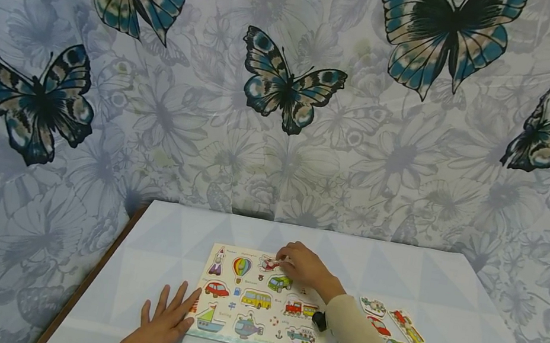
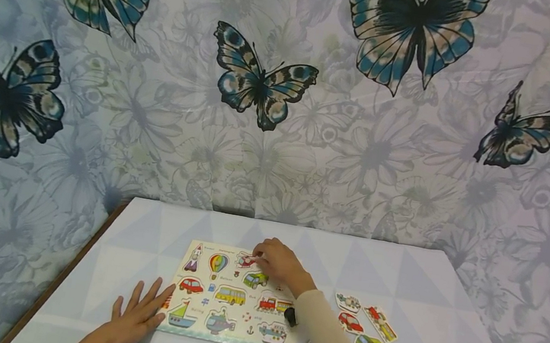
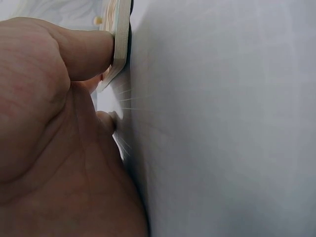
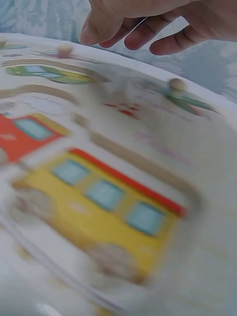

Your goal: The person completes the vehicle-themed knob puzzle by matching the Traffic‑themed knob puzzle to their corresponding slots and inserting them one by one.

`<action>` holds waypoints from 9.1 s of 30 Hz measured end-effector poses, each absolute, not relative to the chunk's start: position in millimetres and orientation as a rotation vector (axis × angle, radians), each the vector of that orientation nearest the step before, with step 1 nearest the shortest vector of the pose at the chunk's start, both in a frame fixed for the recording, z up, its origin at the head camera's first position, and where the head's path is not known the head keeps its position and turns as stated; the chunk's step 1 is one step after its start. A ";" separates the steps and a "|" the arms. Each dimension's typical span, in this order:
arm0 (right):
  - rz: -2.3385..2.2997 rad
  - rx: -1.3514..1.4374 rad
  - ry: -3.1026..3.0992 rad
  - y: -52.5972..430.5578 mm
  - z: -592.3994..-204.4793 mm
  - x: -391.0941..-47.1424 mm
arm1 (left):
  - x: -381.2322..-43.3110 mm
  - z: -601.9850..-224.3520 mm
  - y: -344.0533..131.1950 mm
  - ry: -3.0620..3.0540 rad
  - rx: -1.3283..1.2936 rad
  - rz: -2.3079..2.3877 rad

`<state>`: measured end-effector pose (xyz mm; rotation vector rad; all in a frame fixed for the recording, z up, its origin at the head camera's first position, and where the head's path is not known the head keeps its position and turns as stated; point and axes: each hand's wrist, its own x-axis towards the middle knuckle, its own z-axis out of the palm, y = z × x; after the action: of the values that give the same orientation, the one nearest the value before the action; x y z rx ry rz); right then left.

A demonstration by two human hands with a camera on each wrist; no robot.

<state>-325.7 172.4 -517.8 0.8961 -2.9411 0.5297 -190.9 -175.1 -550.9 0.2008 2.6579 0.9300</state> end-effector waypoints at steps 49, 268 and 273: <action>0.465 0.802 -2.919 365.6 -515.7 -249.9 | -193.0 -564.7 -178.8 2.673 0.238 0.954; 0.409 0.730 -3.015 407.9 -509.6 -203.0 | -189.0 -547.8 -171.3 2.645 0.192 0.945; 0.402 0.722 -3.002 411.4 -509.3 -200.7 | -190.0 -549.8 -171.3 2.645 0.177 0.921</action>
<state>-200.7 411.4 -509.3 0.7221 -3.0016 0.4025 -190.0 -171.3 -549.8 0.1772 2.6447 0.9208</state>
